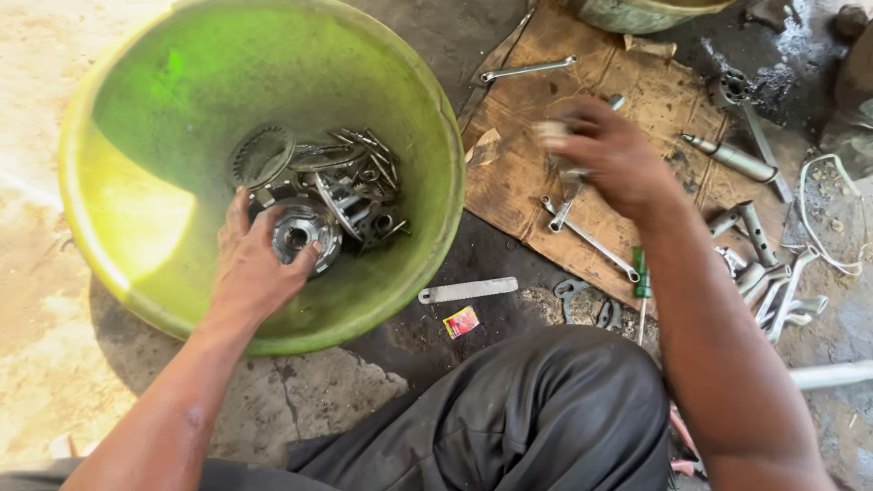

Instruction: The person places various disassembled mechanical parts into a green plastic basin. They then pour an orange liquid from a plastic bottle onto the parts and use a brush to scrub them. The person handles the parts one by one, scrubbing and rinsing them in the basin.

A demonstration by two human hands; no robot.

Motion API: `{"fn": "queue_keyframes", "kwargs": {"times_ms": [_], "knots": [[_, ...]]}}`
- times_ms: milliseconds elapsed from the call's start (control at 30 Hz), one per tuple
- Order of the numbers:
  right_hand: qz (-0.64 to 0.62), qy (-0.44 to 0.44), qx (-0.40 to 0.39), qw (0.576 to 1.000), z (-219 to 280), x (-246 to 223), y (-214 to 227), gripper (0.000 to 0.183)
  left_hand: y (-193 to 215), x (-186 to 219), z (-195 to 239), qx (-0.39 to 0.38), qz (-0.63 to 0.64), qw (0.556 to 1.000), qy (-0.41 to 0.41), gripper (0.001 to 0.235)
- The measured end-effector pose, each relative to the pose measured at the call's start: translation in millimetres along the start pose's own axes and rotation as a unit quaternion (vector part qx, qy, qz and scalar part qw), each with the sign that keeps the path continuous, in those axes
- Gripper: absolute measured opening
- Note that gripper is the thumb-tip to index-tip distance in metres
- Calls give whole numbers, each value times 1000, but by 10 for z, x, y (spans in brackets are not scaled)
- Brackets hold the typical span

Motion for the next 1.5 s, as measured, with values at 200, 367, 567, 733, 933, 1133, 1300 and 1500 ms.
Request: {"fn": "queue_keyframes", "kwargs": {"times_ms": [200, 367, 567, 733, 933, 1133, 1300, 1500], "knots": [[366, 224, -118, 896, 427, -1121, -1496, 79, 109, 43, 13, 2, 26, 999, -26, 76], [262, 137, 56, 954, 42, -513, -201, 36, -21, -23, -34, -34, 1, 999, -6, 82], [333, -103, 315, 883, -94, 2002, 2571, 64, -140, -89, -51, -42, -25, 999, -18, 84], [237, -298, 295, 876, -276, 3610, 3677, 55, -147, -120, -39, -11, -13, 998, -63, 84], [602, -394, 123, 684, -413, 3380, 3473, 72, -168, -124, -35, -8, -36, 996, -85, 82], [642, -283, 159, 695, -146, 3252, 3214, 38, -131, -79, -27, -3, -19, 997, -75, 82], [426, -54, 385, 817, 383, 2052, 2574, 33, 114, 173, 95, 86, -17, 989, -123, 77], [303, 44, 153, 940, 963, -44, 258, 37, 555, 507, 433, 143, 17, 981, -129, 67]]}}
Point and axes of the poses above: each hand's wrist, its own z-axis away from the middle knuckle, its own y-axis out of the back of the hand, x = y × z, the point moved 7 cm from there along -z, towards the middle knuckle, and after that the axes turned 6 degrees about -y, right-handed, at the moved point
